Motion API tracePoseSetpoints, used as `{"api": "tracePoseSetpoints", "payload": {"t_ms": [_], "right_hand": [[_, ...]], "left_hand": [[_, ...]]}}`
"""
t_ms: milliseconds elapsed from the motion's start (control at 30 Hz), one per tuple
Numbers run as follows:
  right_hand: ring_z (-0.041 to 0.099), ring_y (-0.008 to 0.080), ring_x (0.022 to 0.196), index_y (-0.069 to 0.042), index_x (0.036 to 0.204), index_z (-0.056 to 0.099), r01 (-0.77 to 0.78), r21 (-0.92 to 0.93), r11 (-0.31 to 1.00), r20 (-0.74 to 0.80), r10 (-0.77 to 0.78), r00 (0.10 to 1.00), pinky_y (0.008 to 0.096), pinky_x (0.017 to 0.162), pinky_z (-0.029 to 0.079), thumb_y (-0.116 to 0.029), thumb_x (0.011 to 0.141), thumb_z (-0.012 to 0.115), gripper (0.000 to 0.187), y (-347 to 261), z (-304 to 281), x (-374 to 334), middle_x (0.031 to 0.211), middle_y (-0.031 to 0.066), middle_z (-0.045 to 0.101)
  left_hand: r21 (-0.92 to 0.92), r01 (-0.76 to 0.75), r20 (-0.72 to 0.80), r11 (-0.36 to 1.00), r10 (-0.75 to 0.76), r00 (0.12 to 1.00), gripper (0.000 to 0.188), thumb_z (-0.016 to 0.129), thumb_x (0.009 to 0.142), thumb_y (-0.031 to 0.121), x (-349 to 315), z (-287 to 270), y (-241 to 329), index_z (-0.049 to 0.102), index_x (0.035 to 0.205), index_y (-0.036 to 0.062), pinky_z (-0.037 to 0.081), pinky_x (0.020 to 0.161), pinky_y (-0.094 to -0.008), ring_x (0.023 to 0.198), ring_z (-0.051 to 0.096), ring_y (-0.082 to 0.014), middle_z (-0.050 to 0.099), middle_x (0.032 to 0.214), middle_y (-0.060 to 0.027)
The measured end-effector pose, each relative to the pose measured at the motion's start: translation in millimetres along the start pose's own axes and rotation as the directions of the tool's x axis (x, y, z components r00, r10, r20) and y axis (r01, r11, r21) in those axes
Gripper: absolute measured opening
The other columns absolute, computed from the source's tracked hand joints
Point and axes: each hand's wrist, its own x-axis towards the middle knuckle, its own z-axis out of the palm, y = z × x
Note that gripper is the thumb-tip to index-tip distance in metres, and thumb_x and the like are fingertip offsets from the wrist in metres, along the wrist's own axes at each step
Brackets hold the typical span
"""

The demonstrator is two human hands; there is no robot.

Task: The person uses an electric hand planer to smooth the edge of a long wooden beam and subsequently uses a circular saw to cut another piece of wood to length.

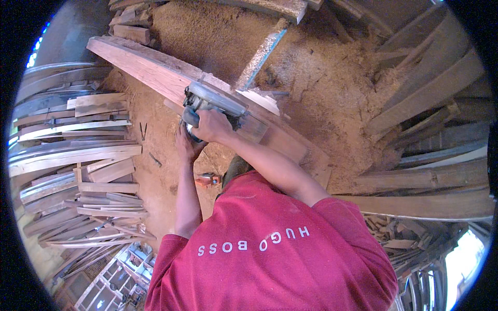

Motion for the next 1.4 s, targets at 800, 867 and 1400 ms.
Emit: {"api": "tracePoseSetpoints", "payload": {"t_ms": [800, 867, 1400], "right_hand": [[0.072, 0.0442, 0.091, -0.004, 0.100, 0.074, -0.003, -0.005, 1.000, 0.034, 0.004, 0.999, 0.0521, 0.086, 0.057, -0.036, 0.079, 0.069, 0.039, 3, 18, 21, 0.092, 0.0282, 0.072], [0.071, 0.0443, 0.093, -0.004, 0.100, 0.074, -0.008, -0.005, 1.000, 0.021, 0.008, 1.000, 0.0521, 0.087, 0.057, -0.036, 0.079, 0.069, 0.039, 5, 19, 23, 0.094, 0.0287, 0.072], [0.071, 0.0445, 0.096, -0.002, 0.103, 0.074, 0.019, 0.024, 1.000, 0.020, -0.020, 1.000, 0.0527, 0.088, 0.056, -0.035, 0.080, 0.069, 0.041, -2, 26, 34, 0.097, 0.0292, 0.072]], "left_hand": [[0.012, 0.129, 0.107, 0.992, -0.130, 0.986, 0.123, 0.094, 0.056, 0.051, 12, 0, -22, 0.035, 0.154, 0.0059, 0.040, 0.111, -0.0532, 0.135, 0.048, -0.0428, 0.050, 0.148, -0.0216], [0.012, 0.131, 0.104, 0.991, -0.132, 0.986, 0.123, 0.094, 0.056, 0.051, 14, 2, -19, 0.035, 0.155, 0.0062, 0.040, 0.112, -0.0531, 0.135, 0.047, -0.0427, 0.049, 0.149, -0.0211], [-0.091, 0.061, 0.031, 0.994, -0.059, 0.998, 0.117, 0.094, 0.054, 0.049, 25, 23, -69, 0.040, 0.150, 0.0071, 0.044, 0.106, -0.0541, 0.125, 0.054, -0.0435, 0.055, 0.140, -0.0208]]}}
